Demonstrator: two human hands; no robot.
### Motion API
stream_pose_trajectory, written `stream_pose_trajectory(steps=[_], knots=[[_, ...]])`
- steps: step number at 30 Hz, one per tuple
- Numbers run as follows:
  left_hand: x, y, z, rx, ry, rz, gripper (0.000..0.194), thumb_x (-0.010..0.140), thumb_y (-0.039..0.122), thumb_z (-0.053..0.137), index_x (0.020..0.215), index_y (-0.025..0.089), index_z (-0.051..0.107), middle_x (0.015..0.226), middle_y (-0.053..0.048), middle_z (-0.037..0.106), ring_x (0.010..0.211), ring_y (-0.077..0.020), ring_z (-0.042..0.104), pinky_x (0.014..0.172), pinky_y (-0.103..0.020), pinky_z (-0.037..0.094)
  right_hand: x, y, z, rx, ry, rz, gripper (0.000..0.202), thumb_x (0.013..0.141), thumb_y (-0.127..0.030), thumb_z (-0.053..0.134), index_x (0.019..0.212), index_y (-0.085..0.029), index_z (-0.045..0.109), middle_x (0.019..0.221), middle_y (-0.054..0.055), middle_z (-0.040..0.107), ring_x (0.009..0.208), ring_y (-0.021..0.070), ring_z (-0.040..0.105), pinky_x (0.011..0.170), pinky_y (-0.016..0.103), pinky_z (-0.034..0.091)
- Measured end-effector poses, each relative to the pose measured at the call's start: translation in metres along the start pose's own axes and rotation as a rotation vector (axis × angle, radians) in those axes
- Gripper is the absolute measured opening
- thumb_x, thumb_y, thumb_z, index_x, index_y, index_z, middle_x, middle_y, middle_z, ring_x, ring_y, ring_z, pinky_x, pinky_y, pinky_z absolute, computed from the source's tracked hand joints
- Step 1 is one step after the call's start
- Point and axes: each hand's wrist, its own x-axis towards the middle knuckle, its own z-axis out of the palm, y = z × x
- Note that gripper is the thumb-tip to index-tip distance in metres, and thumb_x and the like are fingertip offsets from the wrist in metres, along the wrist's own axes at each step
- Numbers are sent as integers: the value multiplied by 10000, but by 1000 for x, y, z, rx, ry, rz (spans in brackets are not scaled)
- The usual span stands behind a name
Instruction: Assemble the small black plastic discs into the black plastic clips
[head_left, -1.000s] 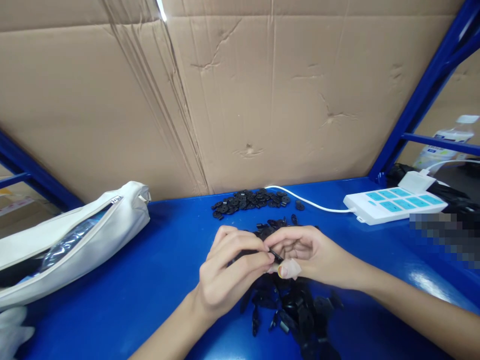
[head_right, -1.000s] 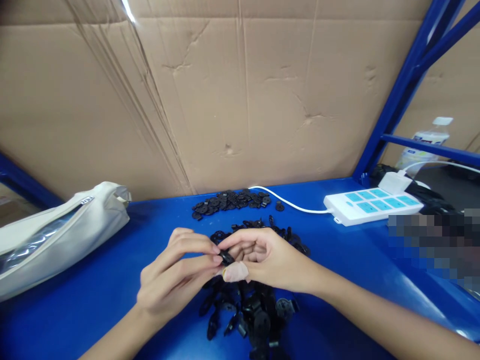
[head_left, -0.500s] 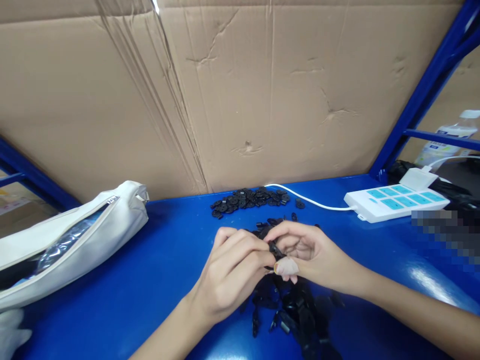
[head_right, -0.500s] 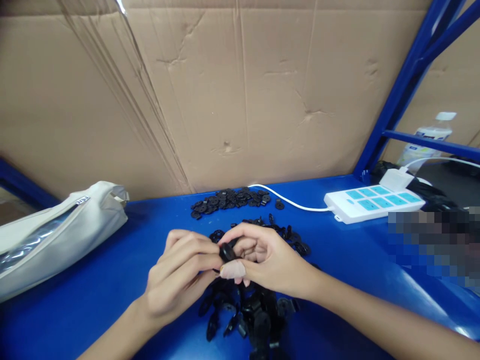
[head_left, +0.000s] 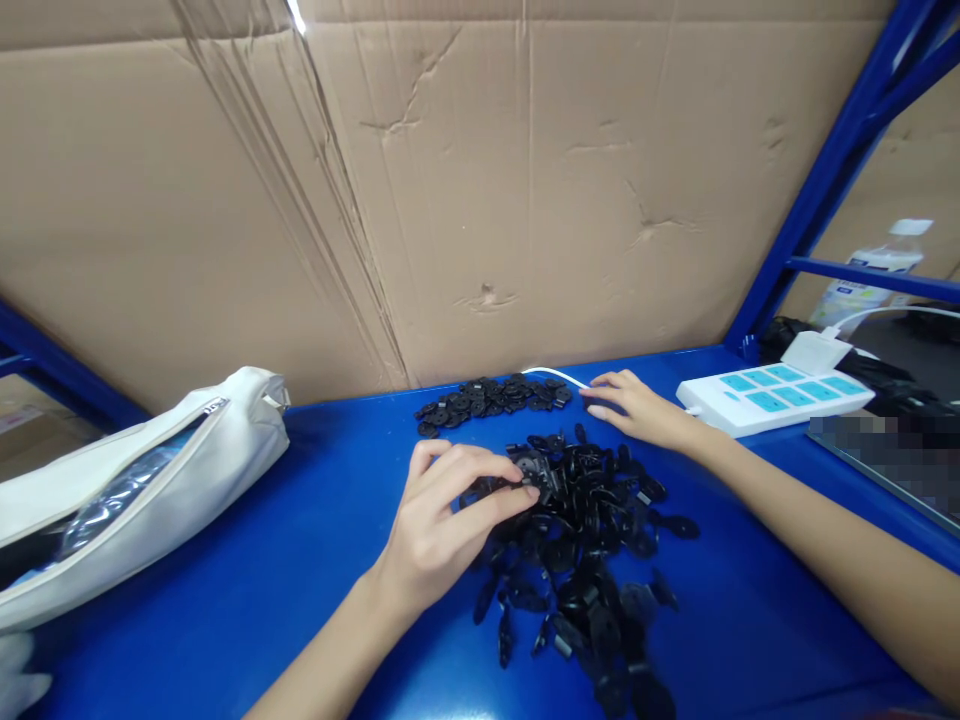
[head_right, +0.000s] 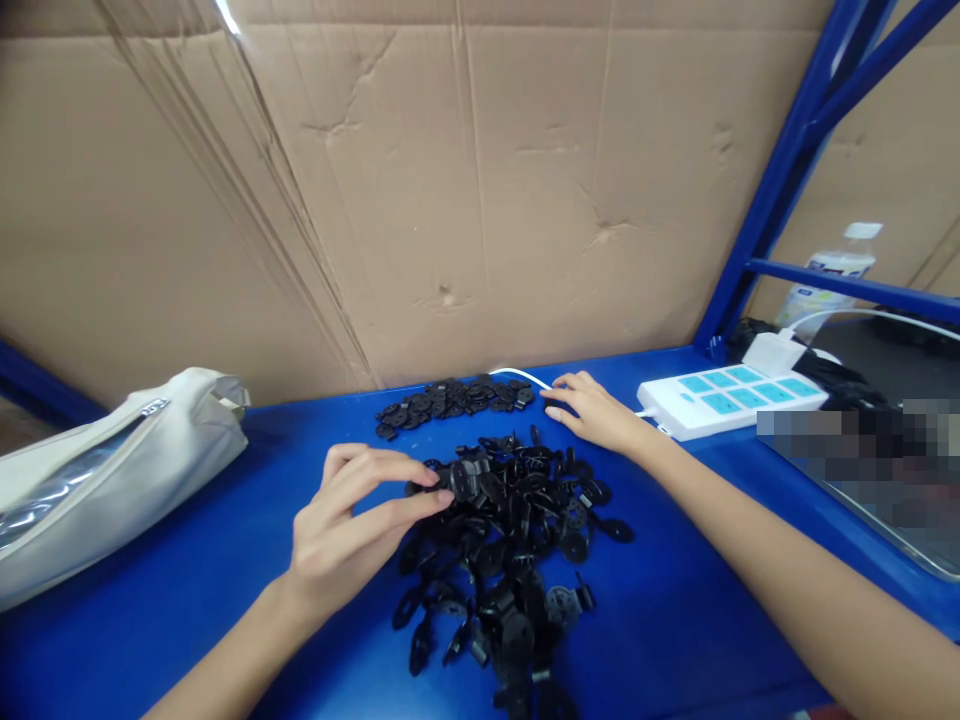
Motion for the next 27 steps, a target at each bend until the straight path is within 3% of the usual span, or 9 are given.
stream_pose_trajectory(steps=[3, 8, 11, 14, 17, 20, 27], knots=[[1, 3, -2, 12, 15, 6, 243, 813, 47, 653, 907, 270, 677, 887, 17, 684, 773, -130, 625, 708, -326, 361, -2, 11, 5, -94, -68, -25, 264, 886, -254, 538, 1102, -184, 673, 1116, 144, 601, 1092, 305, 518, 957, 471, 417], [4, 7, -4, 31, 55, 20, 241, 799, 18, 654, 861, 248, 684, 847, 24, 683, 731, -115, 617, 691, -319, 353, -3, -1, -1, -224, -134, -21, 157, 879, -216, 563, 931, -176, 706, 1096, 149, 608, 1064, 309, 536, 905, 446, 436], [4, 7, -2, 37, 71, -6, 259, 803, 14, 641, 879, 257, 683, 879, 17, 674, 753, -119, 612, 701, -320, 353, -4, -9, -5, -280, -169, 16, 138, 866, -196, 585, 957, -185, 688, 1059, 126, 632, 1006, 301, 580, 857, 432, 451], [3, 5, 1, 18, -65, -98, 346, 811, -23, 552, 968, 263, 668, 1059, -21, 646, 907, -154, 614, 774, -347, 366, -4, -14, -7, -317, -176, 87, 188, 863, -171, 573, 1034, -164, 651, 1043, 128, 631, 946, 287, 616, 816, 397, 466], [2, 3, 3, -5, -207, -160, 398, 800, -43, 465, 1024, 234, 641, 1202, -56, 583, 1042, -184, 580, 838, -375, 361, -6, -14, -9, -340, -161, 191, 153, 880, -208, 546, 978, -144, 646, 1009, 146, 622, 887, 297, 635, 733, 376, 480], [1, 2, 4, 1, -222, -185, 390, 810, -46, 433, 1024, 215, 627, 1194, -59, 579, 1067, -183, 565, 848, -370, 360, -7, -13, -10, -317, -185, 249, 116, 864, -212, 573, 922, -143, 646, 981, 146, 631, 865, 296, 640, 694, 358, 479], [1, 4, 5, -8, -255, -202, 355, 836, -25, 432, 1019, 213, 620, 1186, -58, 575, 1102, -188, 547, 857, -369, 361, -8, -19, -2, -110, -262, 214, 121, 807, -177, 633, 919, -138, 606, 883, 48, 640, 721, 156, 610, 672, 283, 489]])
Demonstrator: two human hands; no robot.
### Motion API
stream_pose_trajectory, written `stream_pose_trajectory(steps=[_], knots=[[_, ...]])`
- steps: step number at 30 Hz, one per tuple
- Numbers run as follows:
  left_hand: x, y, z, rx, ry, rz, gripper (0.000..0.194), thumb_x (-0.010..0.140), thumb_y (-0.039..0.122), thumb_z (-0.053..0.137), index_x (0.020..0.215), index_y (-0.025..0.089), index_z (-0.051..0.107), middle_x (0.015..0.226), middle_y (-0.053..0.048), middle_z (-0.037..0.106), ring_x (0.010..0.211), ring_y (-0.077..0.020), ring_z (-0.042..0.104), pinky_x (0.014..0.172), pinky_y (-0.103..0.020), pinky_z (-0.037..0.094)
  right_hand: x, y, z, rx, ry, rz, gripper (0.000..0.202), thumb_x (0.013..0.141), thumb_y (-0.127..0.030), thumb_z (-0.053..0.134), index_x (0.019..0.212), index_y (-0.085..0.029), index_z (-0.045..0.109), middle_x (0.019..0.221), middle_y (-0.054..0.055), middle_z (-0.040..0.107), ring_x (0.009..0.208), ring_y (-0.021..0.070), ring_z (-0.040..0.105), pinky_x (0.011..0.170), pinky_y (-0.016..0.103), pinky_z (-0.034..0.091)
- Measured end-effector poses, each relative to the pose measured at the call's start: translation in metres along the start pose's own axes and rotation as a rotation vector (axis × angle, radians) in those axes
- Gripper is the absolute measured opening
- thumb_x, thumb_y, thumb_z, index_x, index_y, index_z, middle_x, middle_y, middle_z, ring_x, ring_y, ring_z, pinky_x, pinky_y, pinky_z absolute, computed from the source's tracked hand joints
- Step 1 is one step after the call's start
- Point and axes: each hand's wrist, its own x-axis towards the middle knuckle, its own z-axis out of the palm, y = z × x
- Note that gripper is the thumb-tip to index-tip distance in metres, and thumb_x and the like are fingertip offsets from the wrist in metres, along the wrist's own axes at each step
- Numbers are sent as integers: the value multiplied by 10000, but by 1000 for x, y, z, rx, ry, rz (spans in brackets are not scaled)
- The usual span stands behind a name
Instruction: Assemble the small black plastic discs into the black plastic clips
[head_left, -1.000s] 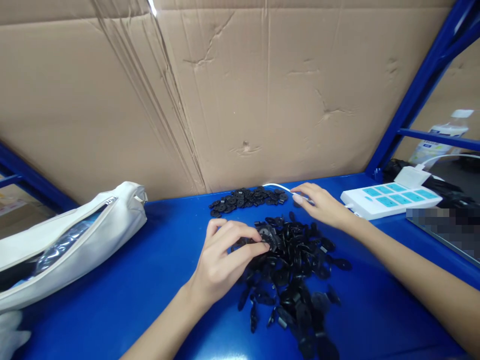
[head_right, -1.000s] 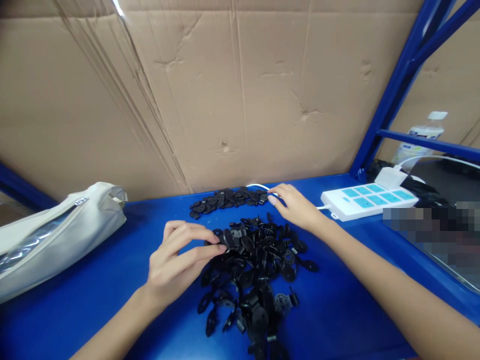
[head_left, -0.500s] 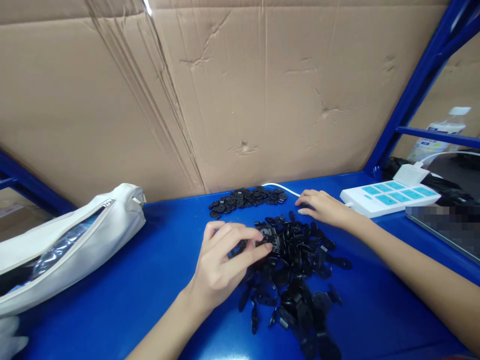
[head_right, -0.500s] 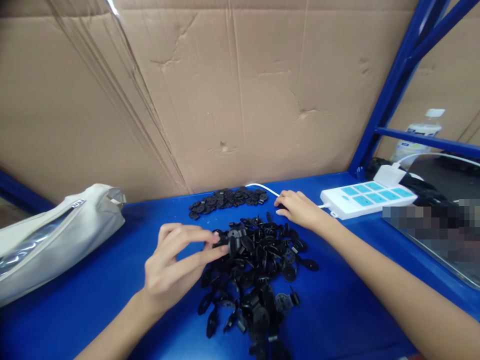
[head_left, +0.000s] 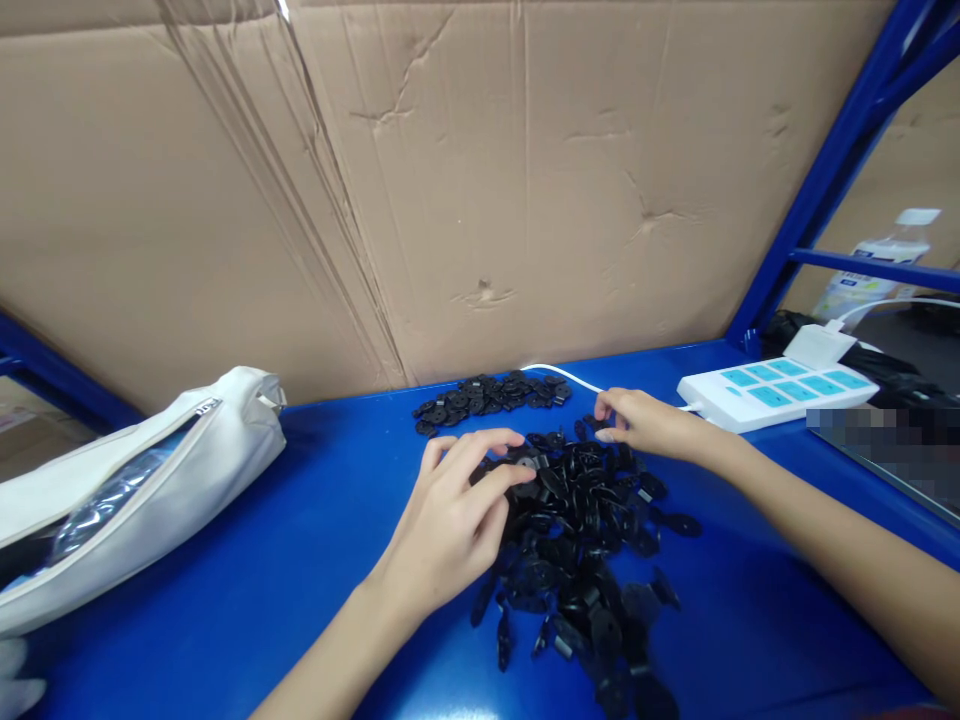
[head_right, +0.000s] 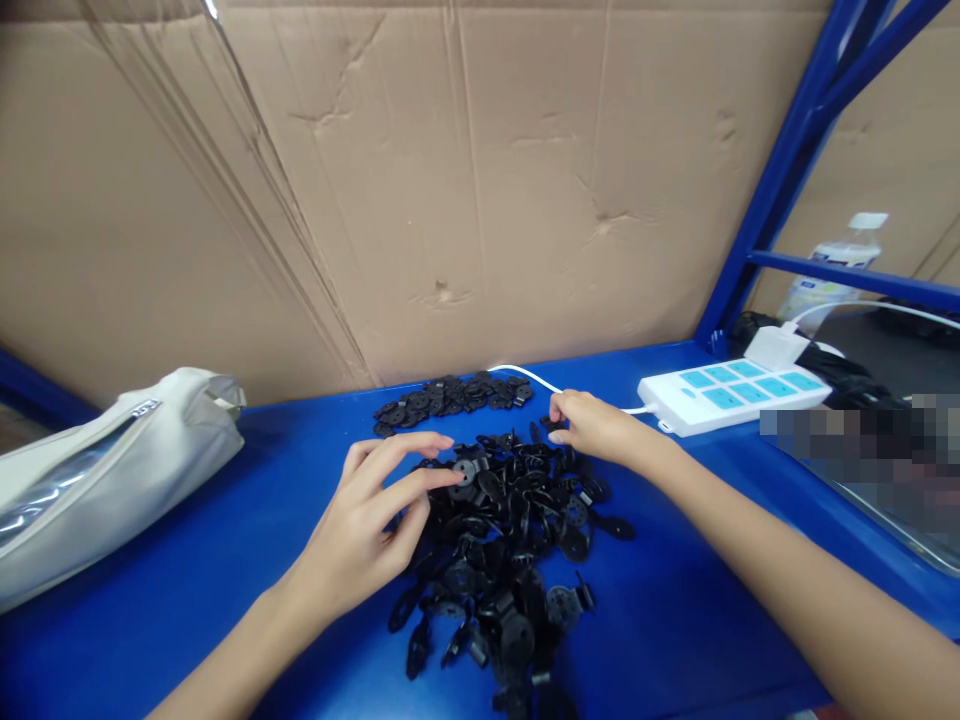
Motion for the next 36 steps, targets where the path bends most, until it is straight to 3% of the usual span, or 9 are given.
stream_pose_trajectory(steps=[5, 9, 12, 14, 16, 19, 24, 31, 36], knots=[[1, 1, 2, -3, 4, -5, 310, 861, 11, 455, 1013, 219, 627, 1158, -52, 601, 1063, -188, 575, 845, -363, 375, -4, -15, -14, 144, 69, -9, 240, 701, -161, 671, 929, -113, 614, 740, 50, 614, 638, 176, 574, 613, 292, 480], [1, 5, 4, -31, 53, -37, 334, 889, 103, 519, 1207, 201, 541, 1212, -68, 606, 1109, -189, 568, 894, -351, 403, -20, -43, -33, 334, 123, -47, 372, 806, -312, 593, 1134, -137, 565, 915, 69, 617, 718, 161, 608, 666, 285, 518], [1, 11, 7, -94, 86, -24, 574, 861, 245, 629, 1371, 141, 385, 1322, -121, 549, 1187, -203, 536, 955, -345, 421, -36, -73, -34, 843, -129, -151, 383, 806, -353, 636, 1130, -161, 567, 906, 37, 598, 691, 125, 622, 658, 255, 529], [0, 14, 9, -139, 120, 19, 657, 831, 274, 675, 1387, 116, 363, 1349, -149, 525, 1189, -207, 545, 951, -339, 442, -45, -89, -29, 1078, -189, -207, 294, 787, -285, 683, 1039, -169, 588, 926, 22, 579, 732, 107, 610, 674, 226, 515], [0, 16, 11, -168, 162, 65, 612, 822, 209, 682, 1358, 101, 407, 1342, -164, 529, 1190, -212, 553, 940, -339, 461, -51, -101, -23, 1171, -203, -224, 240, 781, -228, 698, 984, -169, 583, 923, 15, 582, 794, 113, 602, 719, 227, 509], [0, 17, 12, -183, 206, 108, 524, 814, 101, 663, 1302, 89, 473, 1303, -166, 563, 1202, -222, 550, 928, -347, 478, -54, -106, -20, 1225, -232, -227, 259, 776, -178, 701, 1002, -170, 573, 931, 19, 603, 859, 133, 607, 806, 273, 506], [1, 14, 10, -188, 194, 144, 514, 807, 107, 679, 1284, 89, 490, 1266, -163, 594, 1176, -226, 572, 888, -354, 496, -54, -105, -21, 1232, -282, -230, 240, 771, -136, 677, 989, -168, 580, 918, 17, 628, 880, 137, 617, 840, 277, 496], [0, 18, 8, -109, 116, 170, 492, 851, 135, 629, 1313, 132, 463, 1218, -125, 634, 1163, -221, 568, 845, -357, 498, -57, -111, -10, 1148, -196, -181, 259, 699, -24, 596, 877, -197, 523, 840, -29, 577, 788, 122, 600, 786, 273, 512], [-1, 20, 9, -96, 84, 151, 482, 857, 165, 617, 1311, 126, 460, 1248, -135, 613, 1179, -223, 557, 862, -355, 505, -57, -111, -6, 1091, -164, -176, 219, 699, -55, 574, 840, -206, 501, 786, -36, 546, 759, 128, 585, 785, 287, 519]])
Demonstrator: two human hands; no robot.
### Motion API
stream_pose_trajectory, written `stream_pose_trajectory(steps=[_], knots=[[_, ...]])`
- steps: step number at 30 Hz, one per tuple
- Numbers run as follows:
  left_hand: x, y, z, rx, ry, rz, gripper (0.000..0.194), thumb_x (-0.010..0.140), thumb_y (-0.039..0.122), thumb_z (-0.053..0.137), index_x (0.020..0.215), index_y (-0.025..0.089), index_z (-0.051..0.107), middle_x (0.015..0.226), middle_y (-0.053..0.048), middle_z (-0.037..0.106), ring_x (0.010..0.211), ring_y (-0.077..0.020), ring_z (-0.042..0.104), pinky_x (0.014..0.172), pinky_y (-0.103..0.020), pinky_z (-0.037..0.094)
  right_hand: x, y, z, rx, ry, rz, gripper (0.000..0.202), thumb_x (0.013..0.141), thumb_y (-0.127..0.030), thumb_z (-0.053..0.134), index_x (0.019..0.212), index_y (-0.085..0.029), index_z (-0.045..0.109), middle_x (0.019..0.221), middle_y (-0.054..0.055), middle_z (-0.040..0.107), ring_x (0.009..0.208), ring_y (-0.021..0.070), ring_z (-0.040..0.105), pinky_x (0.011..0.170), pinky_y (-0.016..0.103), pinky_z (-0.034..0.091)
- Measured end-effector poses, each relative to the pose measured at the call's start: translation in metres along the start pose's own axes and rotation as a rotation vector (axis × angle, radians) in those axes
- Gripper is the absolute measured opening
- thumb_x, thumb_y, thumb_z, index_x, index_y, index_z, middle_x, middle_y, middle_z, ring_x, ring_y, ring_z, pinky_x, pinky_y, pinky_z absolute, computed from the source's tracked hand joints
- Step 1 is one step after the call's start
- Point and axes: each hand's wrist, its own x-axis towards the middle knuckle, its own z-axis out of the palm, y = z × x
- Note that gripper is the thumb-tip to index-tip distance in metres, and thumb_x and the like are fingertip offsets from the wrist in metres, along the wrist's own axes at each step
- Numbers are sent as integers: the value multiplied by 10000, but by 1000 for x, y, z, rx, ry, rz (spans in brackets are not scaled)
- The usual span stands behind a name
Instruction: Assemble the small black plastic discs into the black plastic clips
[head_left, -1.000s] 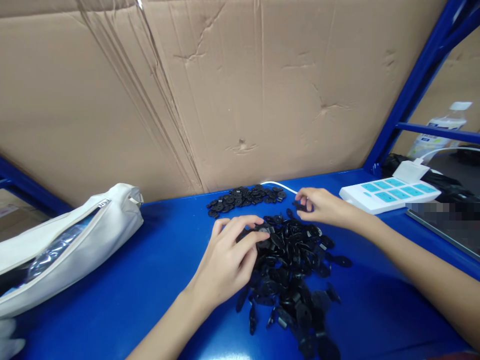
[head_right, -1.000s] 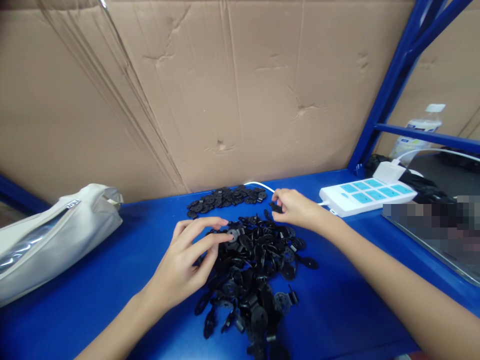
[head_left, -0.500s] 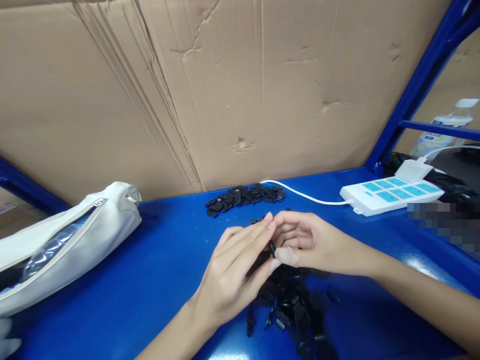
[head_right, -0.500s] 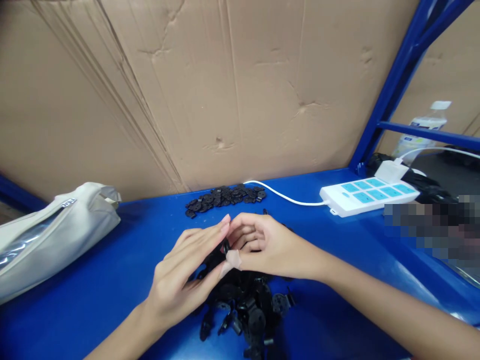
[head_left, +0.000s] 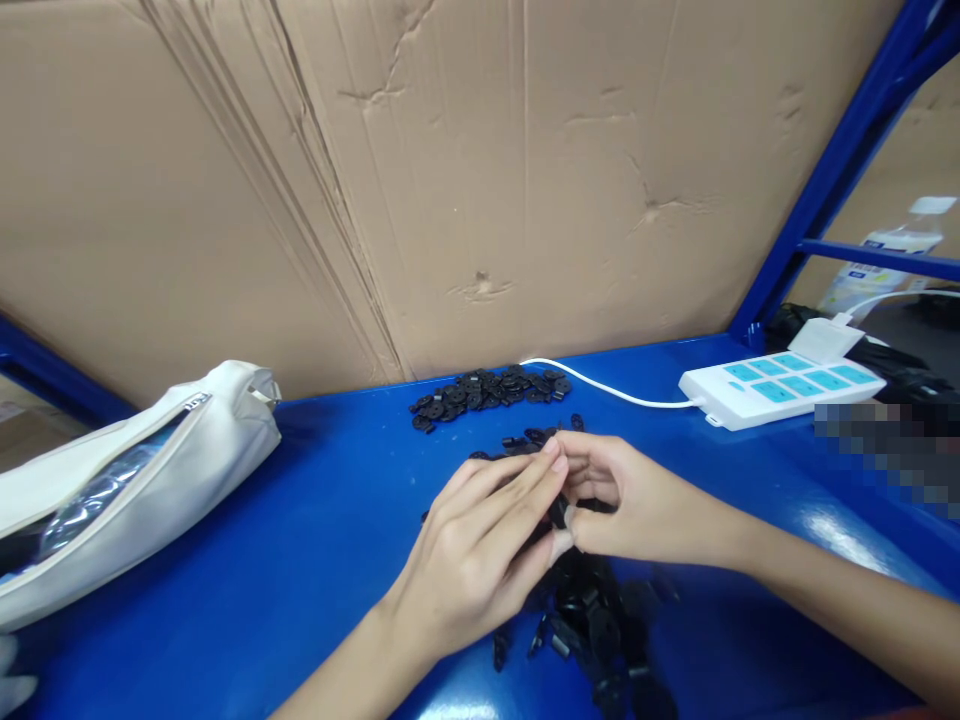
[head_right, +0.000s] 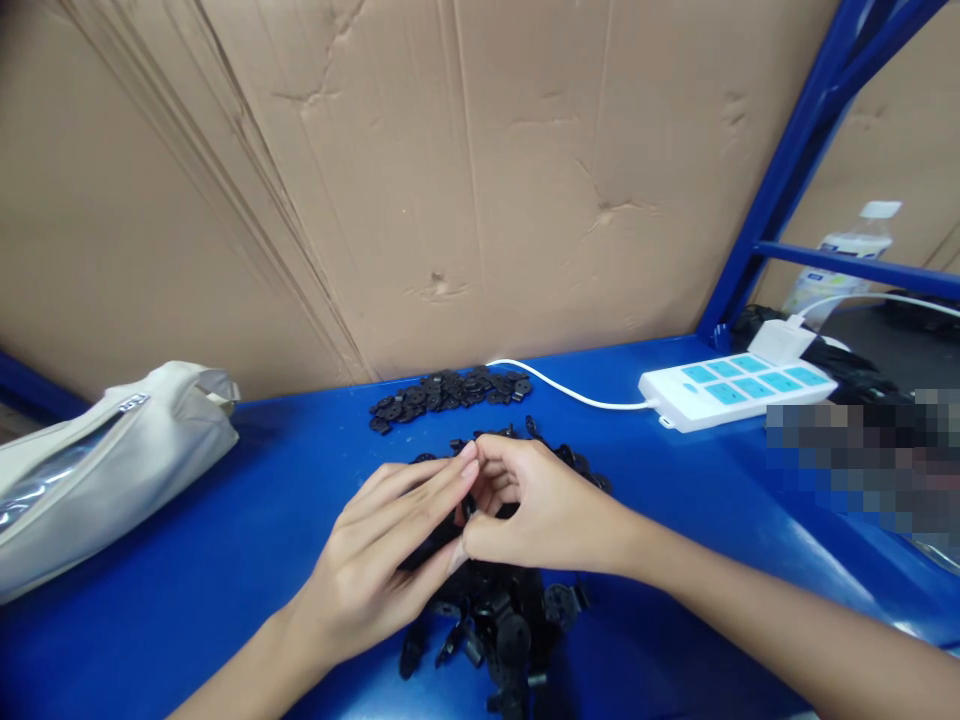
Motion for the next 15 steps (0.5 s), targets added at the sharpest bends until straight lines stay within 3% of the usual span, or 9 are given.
stream_pose_trajectory(steps=[8, 12, 15], knots=[[1, 6, 1, 82, -120, 37, 475, 892, 105, 510, 1344, 14, 398, 1383, -195, 471, 1321, -231, 422, 1006, -353, 476, -2, -4, 1, -181, 29, -24, 148, 730, -79, 510, 812, -199, 481, 732, -23, 560, 688, 135, 567, 658, 259, 515], [-2, 13, 3, 234, -193, 76, 538, 889, -2, 390, 1407, -60, 256, 1442, -246, 347, 1373, -301, 311, 1009, -400, 477, -3, -3, 0, -310, 78, -34, 107, 756, -107, 535, 805, -194, 497, 746, -3, 608, 675, 145, 575, 599, 236, 484], [-3, 12, 3, 269, -169, 62, 567, 904, -24, 328, 1447, -36, 161, 1439, -232, 361, 1366, -295, 326, 1026, -404, 468, -3, -4, 2, -389, 105, -53, 92, 775, -110, 523, 820, -190, 525, 721, -10, 607, 632, 131, 553, 564, 224, 451]])
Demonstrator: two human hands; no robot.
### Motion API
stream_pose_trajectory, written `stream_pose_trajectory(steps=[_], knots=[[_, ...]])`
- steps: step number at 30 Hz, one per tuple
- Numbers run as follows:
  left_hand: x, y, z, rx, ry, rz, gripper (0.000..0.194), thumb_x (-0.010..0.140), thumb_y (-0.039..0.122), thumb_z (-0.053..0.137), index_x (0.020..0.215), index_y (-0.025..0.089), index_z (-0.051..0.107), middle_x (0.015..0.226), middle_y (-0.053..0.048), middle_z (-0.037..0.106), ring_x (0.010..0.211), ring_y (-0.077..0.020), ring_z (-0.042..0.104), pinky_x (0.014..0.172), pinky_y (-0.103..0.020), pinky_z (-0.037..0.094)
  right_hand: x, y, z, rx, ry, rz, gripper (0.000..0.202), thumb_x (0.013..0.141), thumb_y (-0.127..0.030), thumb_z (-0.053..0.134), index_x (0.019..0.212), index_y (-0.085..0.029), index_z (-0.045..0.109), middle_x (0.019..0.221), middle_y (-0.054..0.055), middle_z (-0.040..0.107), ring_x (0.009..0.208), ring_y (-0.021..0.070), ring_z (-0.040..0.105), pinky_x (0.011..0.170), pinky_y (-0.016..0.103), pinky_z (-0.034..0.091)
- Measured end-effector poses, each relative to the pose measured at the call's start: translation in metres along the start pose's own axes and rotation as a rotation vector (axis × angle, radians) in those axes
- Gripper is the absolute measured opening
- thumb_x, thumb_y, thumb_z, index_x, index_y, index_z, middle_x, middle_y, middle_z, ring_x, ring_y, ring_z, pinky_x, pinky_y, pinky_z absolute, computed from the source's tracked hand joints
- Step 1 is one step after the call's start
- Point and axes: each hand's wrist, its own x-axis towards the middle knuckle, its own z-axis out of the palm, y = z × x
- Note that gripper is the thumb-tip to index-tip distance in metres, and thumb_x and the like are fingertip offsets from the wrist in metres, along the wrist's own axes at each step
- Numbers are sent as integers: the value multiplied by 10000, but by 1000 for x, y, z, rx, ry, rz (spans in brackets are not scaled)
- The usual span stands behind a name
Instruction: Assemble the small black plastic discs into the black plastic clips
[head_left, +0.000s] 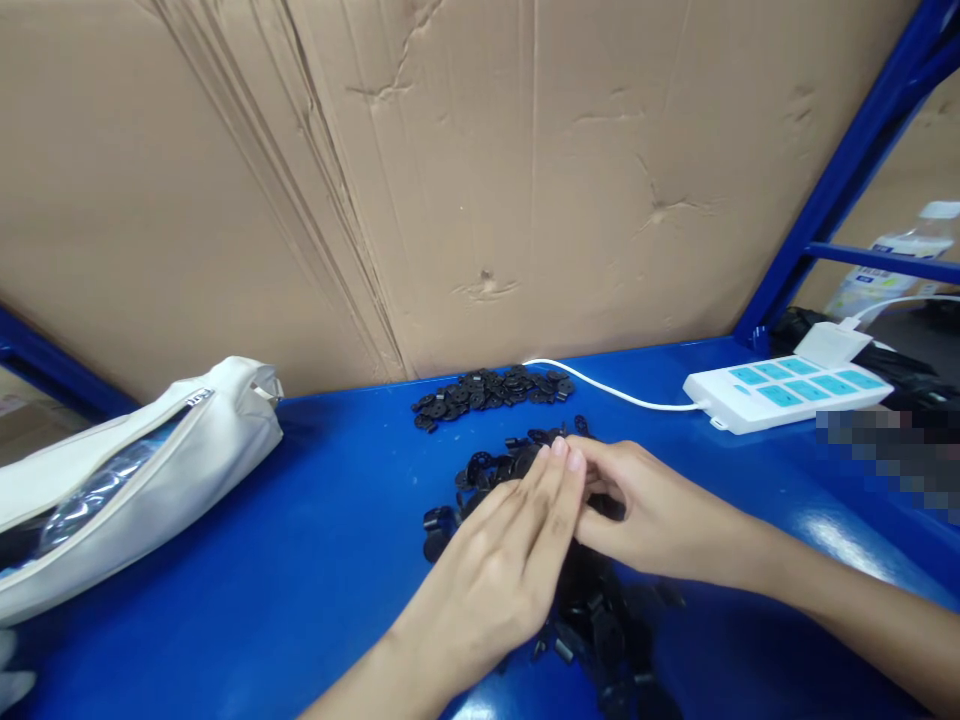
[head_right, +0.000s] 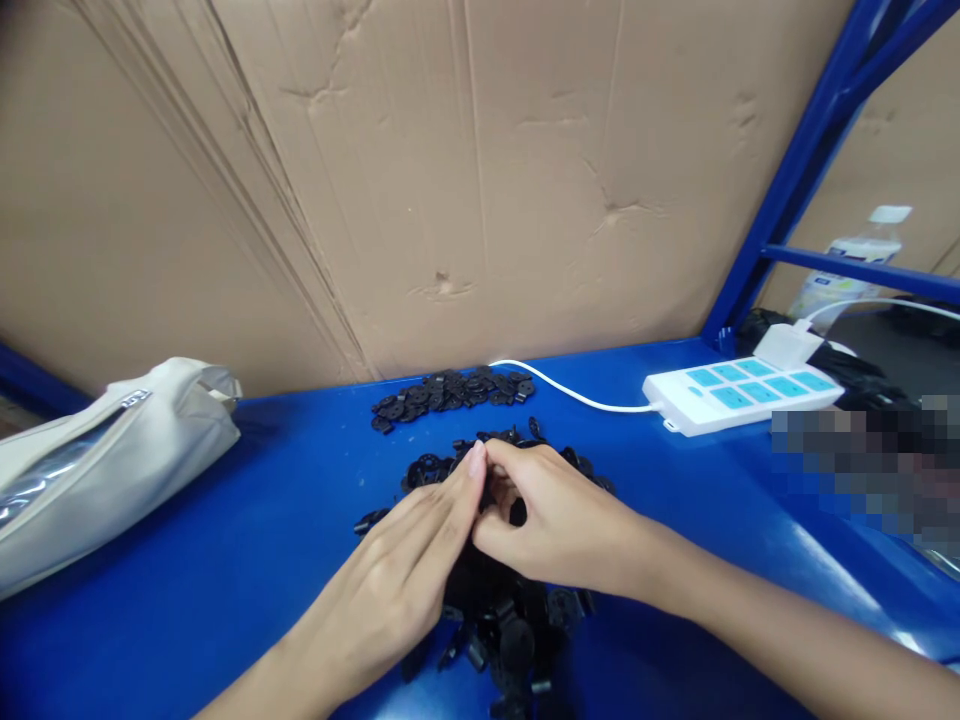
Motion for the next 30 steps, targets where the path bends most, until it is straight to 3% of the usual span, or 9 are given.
stream_pose_trajectory(steps=[4, 7, 9, 11, 15, 18, 21, 26, 30], knots=[[-2, -13, 1, -121, 26, -97, 594, 936, 12, 284, 1490, 106, 92, 1440, -163, 402, 1306, -227, 441, 1000, -357, 499, 2, -5, -2, -70, -29, -18, 126, 820, -134, 509, 912, -186, 577, 691, -24, 587, 591, 117, 523, 539, 216, 427], [-3, -23, 4, -161, 35, -161, 626, 921, 2, 284, 1495, 167, 95, 1462, -134, 379, 1301, -208, 450, 992, -358, 502, 11, 6, -13, -226, 82, -68, 252, 901, -302, 510, 1117, -185, 572, 840, 22, 639, 666, 144, 573, 620, 252, 487], [-3, -28, 6, -143, 22, -204, 669, 896, -28, 279, 1496, 194, 84, 1478, -127, 354, 1335, -213, 403, 997, -390, 490, 22, 26, -25, -452, 240, -120, 341, 952, -330, 429, 1242, -176, 520, 1038, 82, 647, 838, 184, 611, 772, 310, 507], [-3, -31, 7, -127, 9, -235, 700, 878, -40, 283, 1496, 211, 71, 1488, -127, 335, 1354, -221, 372, 996, -426, 477, 35, 53, -38, -673, 245, -164, 350, 968, -251, 349, 1257, -166, 527, 1231, 130, 585, 1113, 245, 535, 970, 419, 420], [-3, -33, 5, -118, 32, -268, 656, 904, 17, 340, 1490, 206, 115, 1486, -125, 345, 1363, -225, 358, 1016, -455, 441, 50, 101, -61, -788, 170, -129, 422, 941, -168, 348, 1332, -226, 498, 1434, 106, 447, 1225, 313, 426, 961, 560, 378], [-2, -33, 2, -113, 52, -292, 592, 928, 63, 363, 1475, 193, 181, 1472, -120, 373, 1371, -213, 344, 1038, -438, 415, 51, 113, -70, -853, 111, -116, 402, 918, -152, 394, 1273, -232, 565, 1420, 101, 473, 1208, 338, 434, 932, 592, 375], [-1, -32, 1, -110, 49, -302, 546, 937, 85, 361, 1457, 183, 227, 1466, -131, 379, 1368, -217, 348, 1038, -439, 407, 51, 110, -72, -897, 86, -132, 334, 902, -130, 419, 1132, -187, 655, 1374, 130, 519, 1182, 323, 465, 924, 540, 398], [0, -32, 2, -104, 33, -306, 499, 943, 109, 357, 1430, 174, 274, 1457, -149, 388, 1355, -232, 369, 1019, -446, 419, 57, 107, -63, -949, 72, -175, 474, 910, -38, 337, 1341, -170, 485, 1389, 134, 499, 1193, 271, 465, 913, 443, 417], [0, -33, 2, -98, 30, -306, 476, 943, 113, 359, 1412, 167, 300, 1453, -156, 390, 1351, -229, 377, 1017, -451, 418, 58, 105, -60, -986, 49, -165, 421, 903, -42, 376, 1271, -141, 555, 1226, 168, 604, 1066, 282, 533, 865, 432, 422]])
